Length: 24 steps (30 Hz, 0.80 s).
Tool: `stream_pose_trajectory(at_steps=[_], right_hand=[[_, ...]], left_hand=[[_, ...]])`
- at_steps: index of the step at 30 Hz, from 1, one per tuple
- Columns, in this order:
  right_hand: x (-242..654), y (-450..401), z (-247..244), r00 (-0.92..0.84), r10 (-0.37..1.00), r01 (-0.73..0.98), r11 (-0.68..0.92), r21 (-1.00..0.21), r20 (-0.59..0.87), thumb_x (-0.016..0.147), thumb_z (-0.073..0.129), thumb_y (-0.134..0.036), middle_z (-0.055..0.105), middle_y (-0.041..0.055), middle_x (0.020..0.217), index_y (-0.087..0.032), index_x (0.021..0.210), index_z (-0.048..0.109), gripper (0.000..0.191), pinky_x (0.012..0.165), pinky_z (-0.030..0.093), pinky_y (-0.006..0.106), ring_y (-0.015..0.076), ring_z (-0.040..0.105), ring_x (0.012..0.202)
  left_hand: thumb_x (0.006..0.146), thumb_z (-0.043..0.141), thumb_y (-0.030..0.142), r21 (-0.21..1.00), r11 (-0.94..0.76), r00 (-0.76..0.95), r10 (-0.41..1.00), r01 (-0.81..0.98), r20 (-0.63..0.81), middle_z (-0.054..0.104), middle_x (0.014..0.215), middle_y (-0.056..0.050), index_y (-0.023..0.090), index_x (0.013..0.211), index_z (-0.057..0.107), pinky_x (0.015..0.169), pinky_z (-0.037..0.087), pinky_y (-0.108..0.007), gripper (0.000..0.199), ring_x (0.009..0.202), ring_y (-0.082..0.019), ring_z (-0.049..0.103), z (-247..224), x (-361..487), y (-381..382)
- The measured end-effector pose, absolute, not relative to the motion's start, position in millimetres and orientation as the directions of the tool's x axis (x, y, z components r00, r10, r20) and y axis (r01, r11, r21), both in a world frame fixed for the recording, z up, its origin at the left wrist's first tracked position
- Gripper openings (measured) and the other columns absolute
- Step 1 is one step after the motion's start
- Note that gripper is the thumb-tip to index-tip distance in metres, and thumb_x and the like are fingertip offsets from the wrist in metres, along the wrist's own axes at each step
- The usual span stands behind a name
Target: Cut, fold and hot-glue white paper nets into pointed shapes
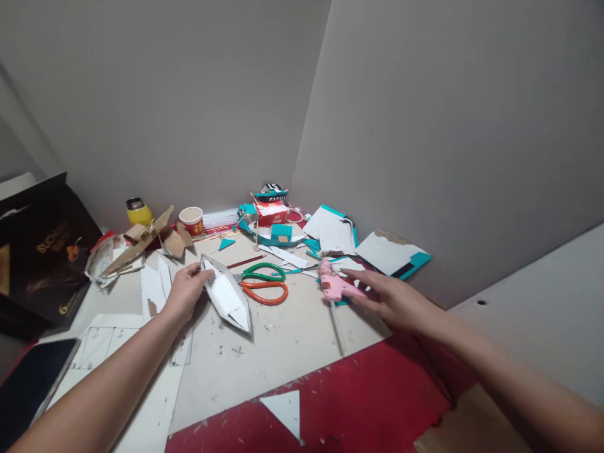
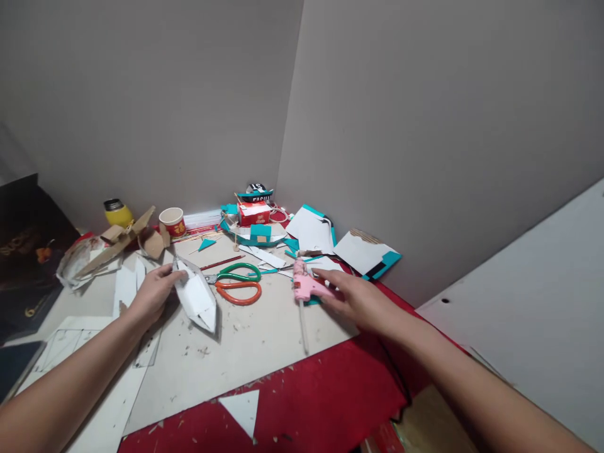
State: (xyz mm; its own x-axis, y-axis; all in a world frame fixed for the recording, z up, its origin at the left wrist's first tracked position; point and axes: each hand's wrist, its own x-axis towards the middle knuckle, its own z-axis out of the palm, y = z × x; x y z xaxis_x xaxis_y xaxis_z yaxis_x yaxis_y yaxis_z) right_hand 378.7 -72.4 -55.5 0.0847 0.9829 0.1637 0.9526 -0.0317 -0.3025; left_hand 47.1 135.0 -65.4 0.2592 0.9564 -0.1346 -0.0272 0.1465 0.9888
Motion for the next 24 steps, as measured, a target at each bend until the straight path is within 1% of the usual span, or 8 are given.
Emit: stream_pose_trajectory(at_steps=[4,6,9,12,15,18,21,24], right_hand=[[398.4,-64.6,-59.8,0.11,0.983,0.96,-0.067,-0.273,0.149,0.088,0.045,-0.046,0.063,0.0157,0.119,-0.017,0.127,0.053,0.05,0.077,0.054,0.038,0.0276,0.065,0.095],[398.5,-63.8,-57.5,0.098,0.984,0.972,-0.062,-0.225,0.15,0.087,0.046,-0.047,0.064,0.0168,0.117,-0.016,0.124,0.055,0.049,0.079,0.053,0.042,0.0295,0.064,0.096],[380.0,-62.8,-46.4,0.009,0.967,0.987,0.033,-0.158,0.255,0.087,0.049,-0.044,0.061,0.017,0.12,-0.016,0.121,0.057,0.045,0.087,0.05,0.046,0.0313,0.059,0.107],[339.2,-52.8,-32.1,-0.079,0.927,0.969,0.158,-0.19,0.366,0.091,0.046,-0.036,0.06,0.0147,0.122,-0.018,0.123,0.054,0.038,0.091,0.047,0.044,0.0279,0.056,0.112],[292.3,-26.7,-23.6,-0.233,0.941,0.947,0.277,-0.165,0.245,0.089,0.047,-0.027,0.061,0.0155,0.119,-0.014,0.121,0.055,0.035,0.091,0.046,0.041,0.0264,0.056,0.11],[260.0,6.8,-24.6,-0.263,0.961,0.958,0.271,-0.097,0.087,0.087,0.047,-0.019,0.063,0.0145,0.109,-0.013,0.111,0.059,0.028,0.084,0.045,0.034,0.0244,0.058,0.1],[248.3,33.2,-32.8,-0.283,0.958,0.957,0.285,-0.053,0.043,0.08,0.048,-0.012,0.065,0.0121,0.09,-0.013,0.094,0.062,0.02,0.074,0.043,0.032,0.0231,0.059,0.084],[249.2,47.5,-40.3,-0.294,0.956,0.956,0.294,-0.02,0.015,0.079,0.046,-0.01,0.064,0.0114,0.083,-0.013,0.085,0.062,0.018,0.067,0.039,0.03,0.0219,0.058,0.076]], left_hand=[[0.059,0.071,0.028,0.988,0.154,0.304,0.941,0.009,-0.15,0.069,0.067,-0.003,0.013,0.08,0.069,0.048,0.046,-0.024,0.026,0.055,-0.016,0.061,-65.5,46.0,134.7],[0.06,0.071,0.028,0.988,0.15,0.319,0.936,0.025,-0.15,0.07,0.068,-0.003,0.013,0.08,0.07,0.048,0.045,-0.023,0.025,0.057,-0.015,0.061,-65.4,45.9,134.3],[0.061,0.07,0.029,0.989,0.142,0.341,0.928,0.048,-0.15,0.07,0.068,-0.004,0.013,0.079,0.07,0.048,0.045,-0.022,0.024,0.057,-0.015,0.061,-66.0,46.5,134.1],[0.063,0.069,0.029,0.989,0.133,0.365,0.919,0.066,-0.148,0.069,0.067,-0.004,0.012,0.078,0.07,0.049,0.045,-0.022,0.023,0.057,-0.015,0.061,-66.9,46.8,134.2],[0.065,0.067,0.029,0.991,0.117,0.385,0.913,0.071,-0.135,0.069,0.067,-0.004,0.012,0.08,0.069,0.05,0.046,-0.023,0.023,0.057,-0.015,0.061,-67.2,46.5,133.7],[0.065,0.066,0.027,0.991,0.109,0.388,0.912,0.081,-0.132,0.067,0.062,-0.004,0.011,0.077,0.068,0.045,0.043,-0.022,0.02,0.051,-0.014,0.059,-66.6,46.2,131.2],[0.064,0.065,0.025,0.988,0.122,0.383,0.911,0.097,-0.151,0.065,0.057,-0.003,0.011,0.077,0.068,0.039,0.041,-0.022,0.019,0.045,-0.014,0.057,-65.6,46.8,128.4],[0.064,0.064,0.025,0.986,0.129,0.37,0.915,0.101,-0.158,0.063,0.056,-0.003,0.011,0.079,0.067,0.038,0.041,-0.023,0.02,0.043,-0.015,0.056,-65.0,47.3,127.8]])
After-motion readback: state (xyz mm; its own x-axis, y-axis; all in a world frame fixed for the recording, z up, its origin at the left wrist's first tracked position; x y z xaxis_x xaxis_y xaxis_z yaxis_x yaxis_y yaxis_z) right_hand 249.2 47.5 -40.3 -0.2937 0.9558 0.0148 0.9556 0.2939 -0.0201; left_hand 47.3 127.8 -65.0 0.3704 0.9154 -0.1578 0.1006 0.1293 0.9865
